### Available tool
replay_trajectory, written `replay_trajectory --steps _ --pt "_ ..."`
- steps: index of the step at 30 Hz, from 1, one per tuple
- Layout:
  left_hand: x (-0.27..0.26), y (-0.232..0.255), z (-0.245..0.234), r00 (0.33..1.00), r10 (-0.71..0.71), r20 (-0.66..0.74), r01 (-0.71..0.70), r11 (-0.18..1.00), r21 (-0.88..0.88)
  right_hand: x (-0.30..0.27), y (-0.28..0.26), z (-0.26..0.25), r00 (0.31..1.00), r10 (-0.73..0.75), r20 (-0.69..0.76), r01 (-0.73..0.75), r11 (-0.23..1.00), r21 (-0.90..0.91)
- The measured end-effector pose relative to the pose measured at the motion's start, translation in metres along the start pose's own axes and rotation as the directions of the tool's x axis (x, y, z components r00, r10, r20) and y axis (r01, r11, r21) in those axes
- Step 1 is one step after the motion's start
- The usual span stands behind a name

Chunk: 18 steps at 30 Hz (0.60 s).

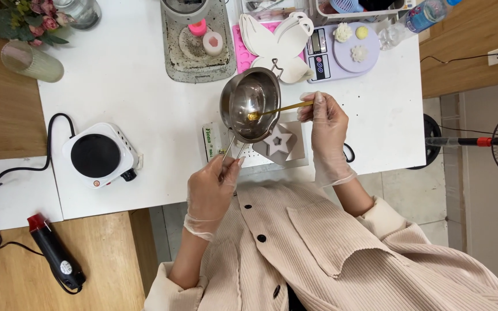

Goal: The recorder uses a heat gun to melt wax in a pot and then pours it into a star-shaped mold to create decorative candle elements.

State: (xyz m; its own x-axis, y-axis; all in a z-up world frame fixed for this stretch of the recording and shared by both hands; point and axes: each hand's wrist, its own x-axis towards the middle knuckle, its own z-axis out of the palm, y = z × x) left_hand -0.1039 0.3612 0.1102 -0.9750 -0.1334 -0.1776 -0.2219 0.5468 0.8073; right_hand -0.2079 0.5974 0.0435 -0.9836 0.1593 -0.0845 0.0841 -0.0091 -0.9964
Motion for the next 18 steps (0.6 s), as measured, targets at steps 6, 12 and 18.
replay_trajectory --steps 6,12,18 --pt "0.002 -0.010 -0.007 1.000 -0.010 -0.020 0.009 0.999 -0.043 -0.005 0.006 -0.026 0.993 0.102 -0.059 -0.098 0.993 0.064" --pt "-0.005 -0.033 -0.022 0.981 -0.184 -0.063 0.157 0.942 -0.297 -0.024 0.008 -0.050 0.991 0.072 -0.115 -0.070 0.997 0.028" --pt "-0.032 -0.097 -0.045 0.850 -0.458 -0.260 0.248 0.784 -0.569 -0.033 0.025 -0.064 0.989 0.029 -0.144 -0.029 1.000 0.005"
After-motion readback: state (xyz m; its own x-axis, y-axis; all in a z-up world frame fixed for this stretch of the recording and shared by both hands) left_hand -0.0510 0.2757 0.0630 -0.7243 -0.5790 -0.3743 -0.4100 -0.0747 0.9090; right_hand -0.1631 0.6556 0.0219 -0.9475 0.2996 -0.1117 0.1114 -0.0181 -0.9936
